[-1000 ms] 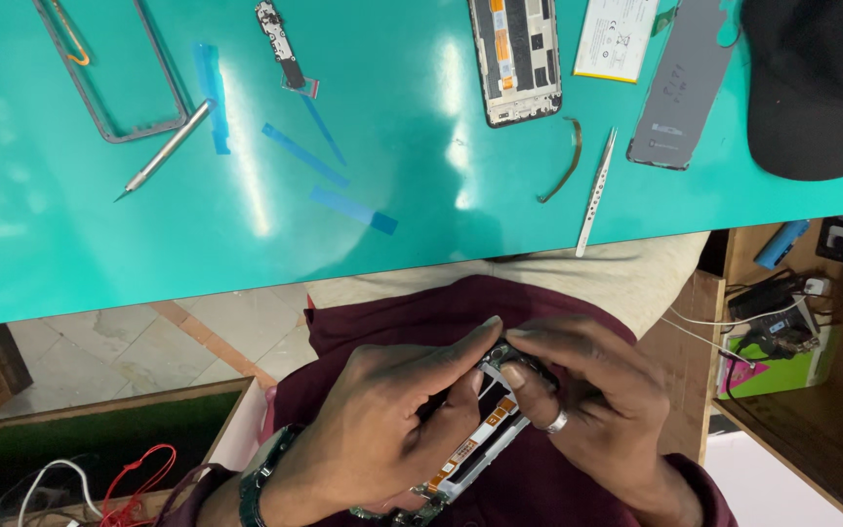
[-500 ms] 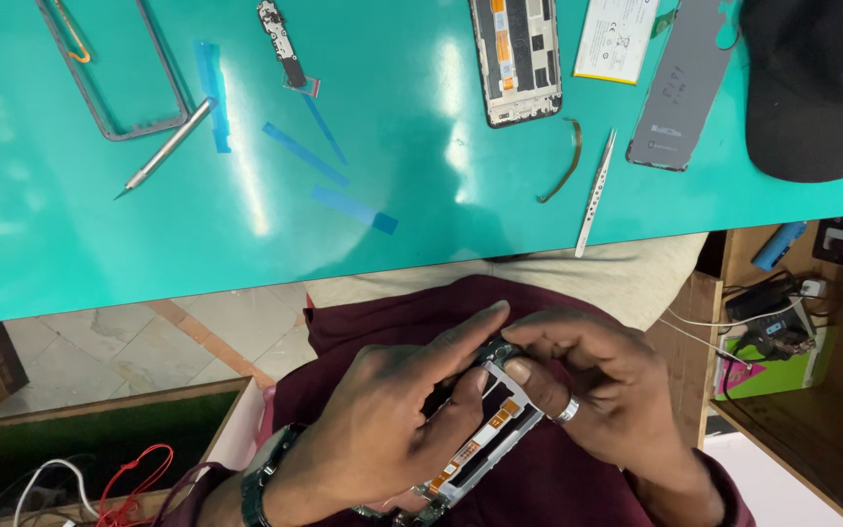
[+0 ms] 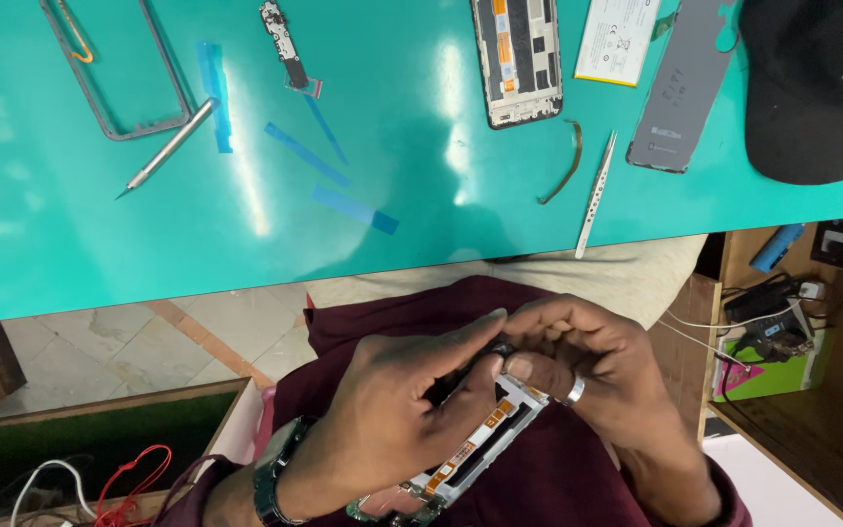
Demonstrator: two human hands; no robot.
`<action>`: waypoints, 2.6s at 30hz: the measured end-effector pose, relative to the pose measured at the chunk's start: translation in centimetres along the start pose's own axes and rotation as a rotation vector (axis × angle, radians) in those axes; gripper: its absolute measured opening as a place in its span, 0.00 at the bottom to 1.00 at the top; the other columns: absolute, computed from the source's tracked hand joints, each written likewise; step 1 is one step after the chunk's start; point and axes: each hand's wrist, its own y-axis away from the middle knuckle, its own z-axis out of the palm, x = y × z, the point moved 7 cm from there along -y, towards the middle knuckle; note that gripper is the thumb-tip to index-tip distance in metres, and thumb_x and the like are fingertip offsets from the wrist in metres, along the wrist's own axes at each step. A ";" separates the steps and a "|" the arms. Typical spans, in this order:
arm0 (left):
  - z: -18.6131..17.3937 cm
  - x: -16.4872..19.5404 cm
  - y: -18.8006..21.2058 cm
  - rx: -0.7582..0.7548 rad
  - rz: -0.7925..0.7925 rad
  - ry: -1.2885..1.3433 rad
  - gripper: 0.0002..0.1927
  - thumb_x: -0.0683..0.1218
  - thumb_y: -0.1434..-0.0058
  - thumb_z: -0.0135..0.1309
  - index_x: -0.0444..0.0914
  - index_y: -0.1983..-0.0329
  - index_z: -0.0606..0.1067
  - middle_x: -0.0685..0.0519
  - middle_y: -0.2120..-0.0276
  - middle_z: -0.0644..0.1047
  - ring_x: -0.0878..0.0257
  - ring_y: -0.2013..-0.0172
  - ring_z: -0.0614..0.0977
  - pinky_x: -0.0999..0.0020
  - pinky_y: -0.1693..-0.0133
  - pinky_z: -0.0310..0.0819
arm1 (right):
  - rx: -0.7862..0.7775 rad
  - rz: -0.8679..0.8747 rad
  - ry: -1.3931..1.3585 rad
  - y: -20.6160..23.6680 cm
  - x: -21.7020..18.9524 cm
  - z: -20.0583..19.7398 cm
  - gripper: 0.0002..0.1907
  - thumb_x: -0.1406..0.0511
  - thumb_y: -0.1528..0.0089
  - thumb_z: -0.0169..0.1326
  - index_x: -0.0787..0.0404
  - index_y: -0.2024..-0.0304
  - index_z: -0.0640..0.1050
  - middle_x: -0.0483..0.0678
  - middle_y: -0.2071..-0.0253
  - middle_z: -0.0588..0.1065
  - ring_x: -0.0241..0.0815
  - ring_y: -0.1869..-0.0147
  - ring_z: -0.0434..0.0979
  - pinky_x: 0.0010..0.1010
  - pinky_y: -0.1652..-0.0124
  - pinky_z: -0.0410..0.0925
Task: The person removes a battery from a disassembled smartphone, then uses tweezers to lift and reseat a flexible ribbon cable connector on the motherboard. The person handles the phone chassis, battery, and ribbon cable throughout.
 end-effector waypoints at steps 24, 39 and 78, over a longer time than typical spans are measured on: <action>0.9 2.2 0.6 0.100 0.158 -0.218 0.34 0.38 0.42 0.63 0.30 0.32 0.67 0.51 0.77 0.77 0.59 0.78 0.81 0.66 0.74 0.75 | -0.117 -0.013 -0.142 0.0 0.6 1.0 0.13 0.76 0.39 0.58 0.73 0.52 0.78 0.51 0.57 0.78 0.38 0.55 0.78 0.28 0.56 0.73; 1.2 2.4 1.0 0.122 0.189 -0.299 0.32 0.37 0.43 0.61 0.29 0.34 0.68 0.52 0.78 0.76 0.58 0.78 0.80 0.64 0.75 0.74 | -0.148 -0.008 -0.168 -0.1 0.7 1.0 0.13 0.76 0.40 0.58 0.72 0.52 0.77 0.50 0.58 0.77 0.37 0.55 0.77 0.27 0.57 0.71; -0.9 2.3 0.4 0.118 0.100 0.003 0.19 0.37 0.38 0.63 0.34 0.43 0.76 0.49 0.73 0.81 0.64 0.75 0.85 0.72 0.73 0.76 | 0.069 -0.195 0.402 2.1 -2.3 0.4 0.18 0.72 0.42 0.63 0.65 0.48 0.81 0.48 0.60 0.83 0.26 0.69 0.77 0.17 0.73 0.67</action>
